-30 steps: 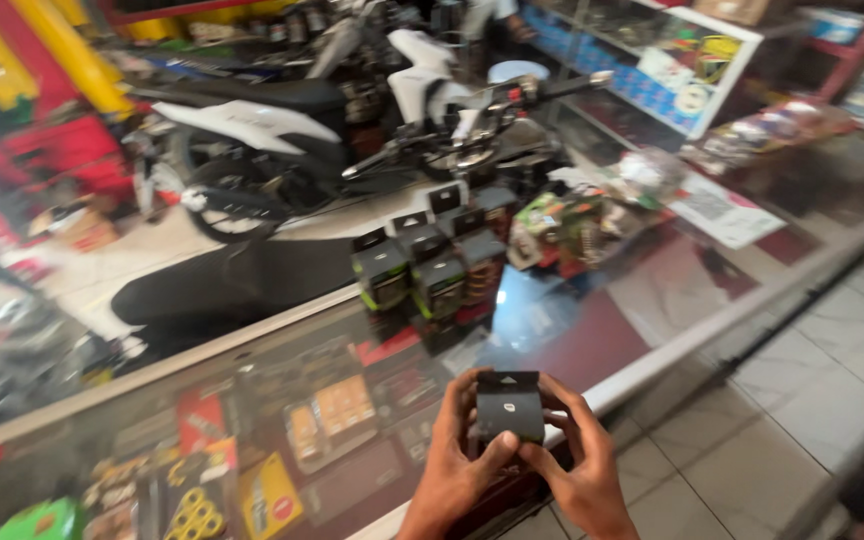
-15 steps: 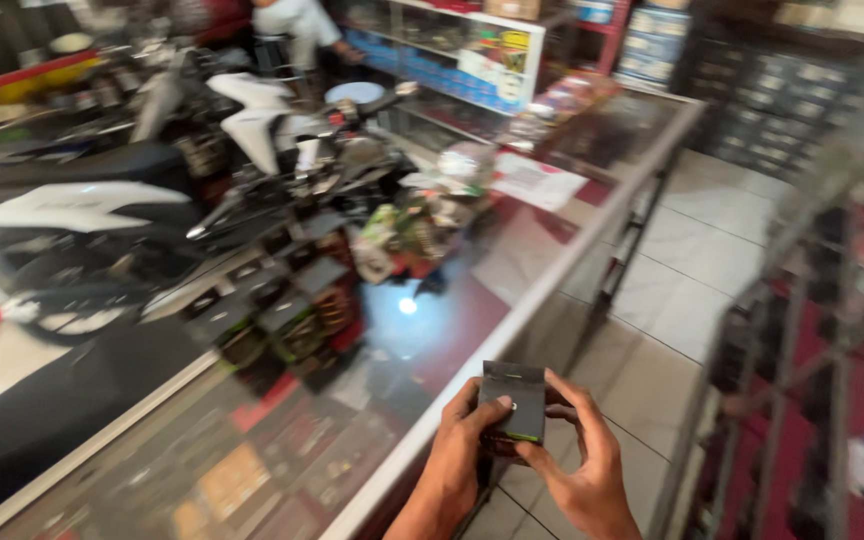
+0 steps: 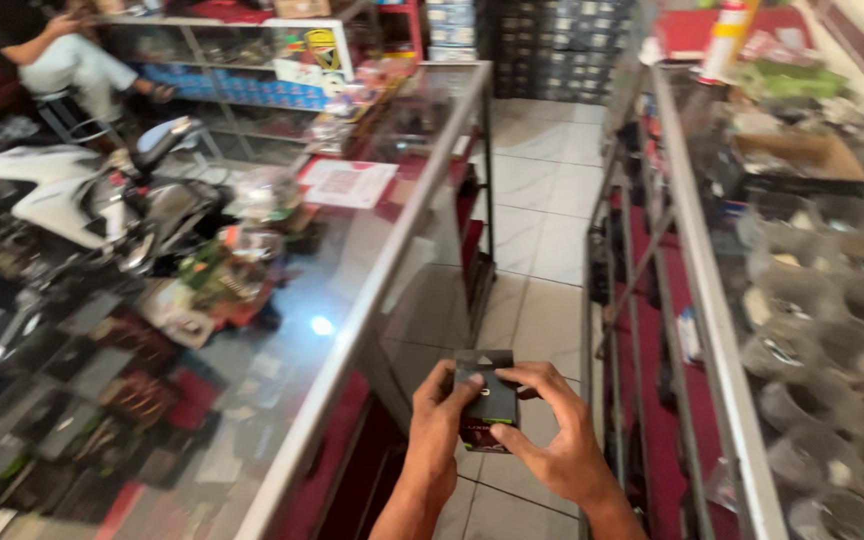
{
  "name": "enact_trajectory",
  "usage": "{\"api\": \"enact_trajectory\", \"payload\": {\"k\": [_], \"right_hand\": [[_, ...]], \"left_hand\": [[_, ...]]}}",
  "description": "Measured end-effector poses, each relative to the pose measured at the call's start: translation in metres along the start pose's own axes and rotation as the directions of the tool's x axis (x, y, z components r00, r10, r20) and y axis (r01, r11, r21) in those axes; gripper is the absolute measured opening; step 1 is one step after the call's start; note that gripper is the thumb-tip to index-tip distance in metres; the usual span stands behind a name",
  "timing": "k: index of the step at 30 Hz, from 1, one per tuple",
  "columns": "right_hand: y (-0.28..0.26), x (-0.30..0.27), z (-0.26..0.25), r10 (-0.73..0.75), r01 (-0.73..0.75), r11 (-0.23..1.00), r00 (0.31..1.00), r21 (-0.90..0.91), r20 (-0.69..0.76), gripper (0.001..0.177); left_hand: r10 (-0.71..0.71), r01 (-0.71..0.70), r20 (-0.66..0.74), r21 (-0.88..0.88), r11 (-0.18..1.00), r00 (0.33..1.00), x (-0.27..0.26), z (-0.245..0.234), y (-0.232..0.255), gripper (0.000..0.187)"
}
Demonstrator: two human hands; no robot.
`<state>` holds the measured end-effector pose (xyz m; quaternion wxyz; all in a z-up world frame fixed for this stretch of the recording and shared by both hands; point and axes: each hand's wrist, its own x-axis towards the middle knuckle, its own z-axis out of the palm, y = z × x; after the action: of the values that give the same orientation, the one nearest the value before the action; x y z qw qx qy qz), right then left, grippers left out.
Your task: The person picks up various packaged motorcycle parts from a glass display counter and hangs them onto a wire wall rack. They handle small packages of light bulbs and larger boxed accessories, moving them one by one to organize the inventory.
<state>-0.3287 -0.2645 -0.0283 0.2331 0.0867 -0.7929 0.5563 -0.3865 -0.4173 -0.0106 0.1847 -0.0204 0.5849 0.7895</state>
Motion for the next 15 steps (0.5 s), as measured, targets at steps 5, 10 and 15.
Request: {"api": "enact_trajectory", "payload": {"k": [5,10,15], "right_hand": [[0.010,-0.017,-0.036,0.028,-0.030,0.999,0.997,-0.028,-0.067,0.058],[0.010,-0.033,-0.072,0.089,-0.087,0.996,0.976,0.019,-0.199,0.067],[0.010,-0.055,-0.097,0.065,-0.076,0.997,0.923,-0.015,-0.379,0.066]], "left_hand": [[0.046,-0.046,-0.011,0.016,0.999,0.999,0.011,0.043,-0.020,0.008],[0.051,-0.054,0.073,0.031,0.998,0.996,0.015,0.086,-0.034,0.007],[-0.028,0.030,0.225,-0.007,1.000,0.974,0.017,0.123,-0.045,0.007]]}}
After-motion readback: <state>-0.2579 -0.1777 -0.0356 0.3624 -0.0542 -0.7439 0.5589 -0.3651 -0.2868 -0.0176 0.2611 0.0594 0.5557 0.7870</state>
